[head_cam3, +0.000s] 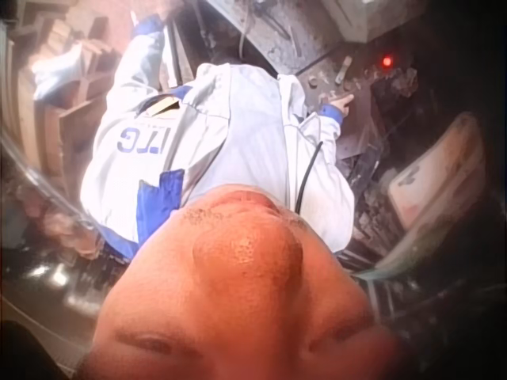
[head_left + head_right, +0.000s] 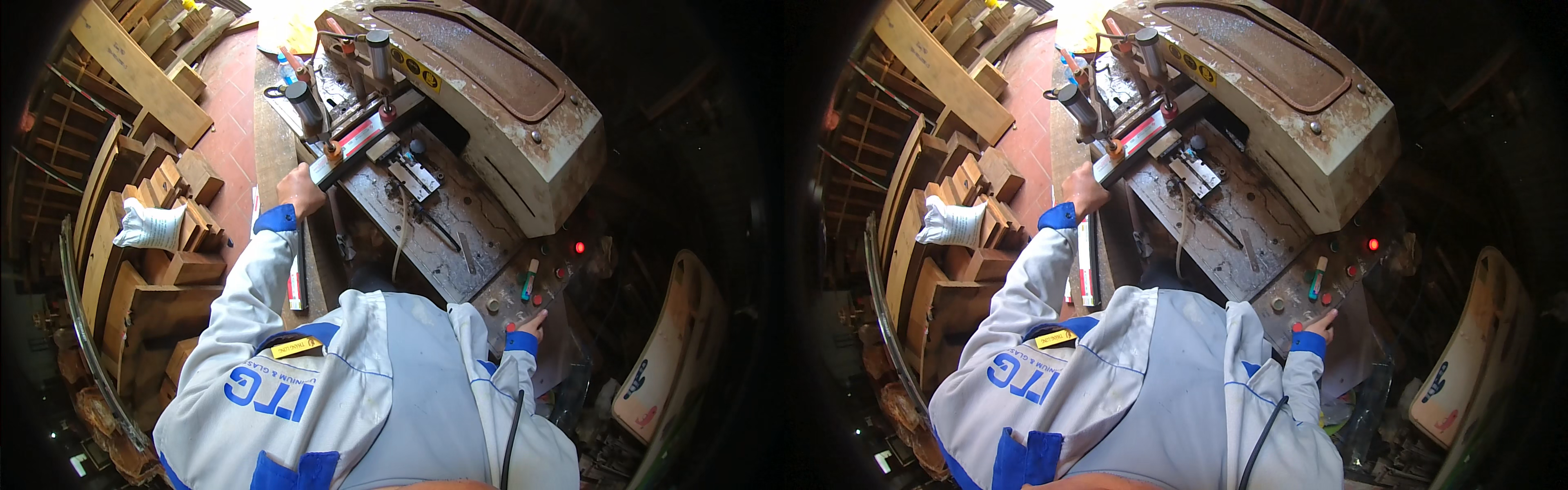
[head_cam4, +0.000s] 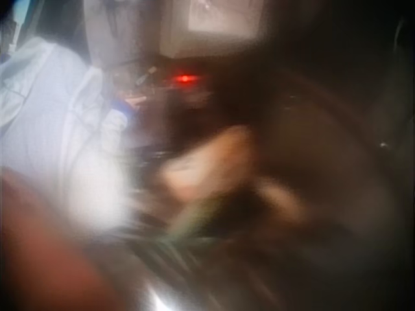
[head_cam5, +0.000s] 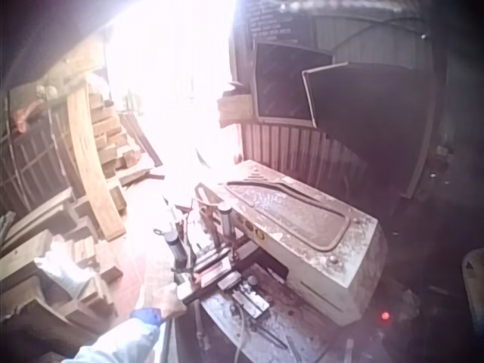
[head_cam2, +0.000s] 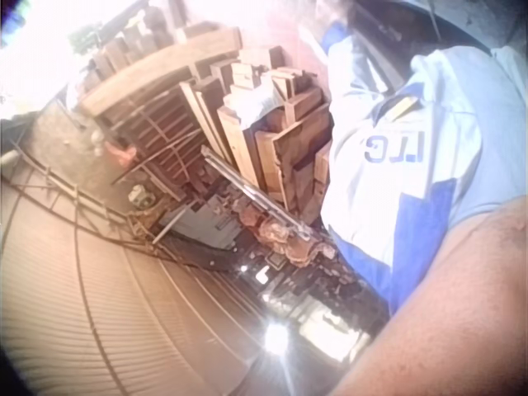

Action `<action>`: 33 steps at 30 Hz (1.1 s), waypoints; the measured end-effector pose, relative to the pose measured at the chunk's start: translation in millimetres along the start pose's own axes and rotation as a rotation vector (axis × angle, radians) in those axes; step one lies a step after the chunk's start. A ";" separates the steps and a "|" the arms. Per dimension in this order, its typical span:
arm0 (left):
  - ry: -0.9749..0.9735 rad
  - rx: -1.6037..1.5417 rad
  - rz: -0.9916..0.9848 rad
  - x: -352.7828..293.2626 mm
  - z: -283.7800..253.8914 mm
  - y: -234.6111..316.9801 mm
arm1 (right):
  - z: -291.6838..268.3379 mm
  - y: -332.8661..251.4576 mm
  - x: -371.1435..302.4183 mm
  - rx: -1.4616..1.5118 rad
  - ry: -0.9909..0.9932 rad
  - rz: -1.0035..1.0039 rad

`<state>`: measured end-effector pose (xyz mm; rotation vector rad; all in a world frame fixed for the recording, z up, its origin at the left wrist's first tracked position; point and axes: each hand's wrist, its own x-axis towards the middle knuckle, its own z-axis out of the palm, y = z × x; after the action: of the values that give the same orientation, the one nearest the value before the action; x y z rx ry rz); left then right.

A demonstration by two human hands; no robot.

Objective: The person operates a metal cutting machine to cut aluminum profiles. They place each profile into the machine, activate the cut, remove the cut piece, and set it aside on a nearby table. The process is repeated for several profiles.

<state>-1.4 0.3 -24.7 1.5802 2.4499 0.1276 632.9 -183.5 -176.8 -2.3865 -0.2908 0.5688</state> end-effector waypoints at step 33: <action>0.007 -0.030 -0.017 -3.3 1.6 -2.9 | 0.3 -5.2 6.7 -0.025 -0.077 0.158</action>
<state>-2.3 -4.0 -26.4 1.5485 2.4546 0.1671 638.3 -177.0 -175.8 -2.4293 -0.1444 0.7343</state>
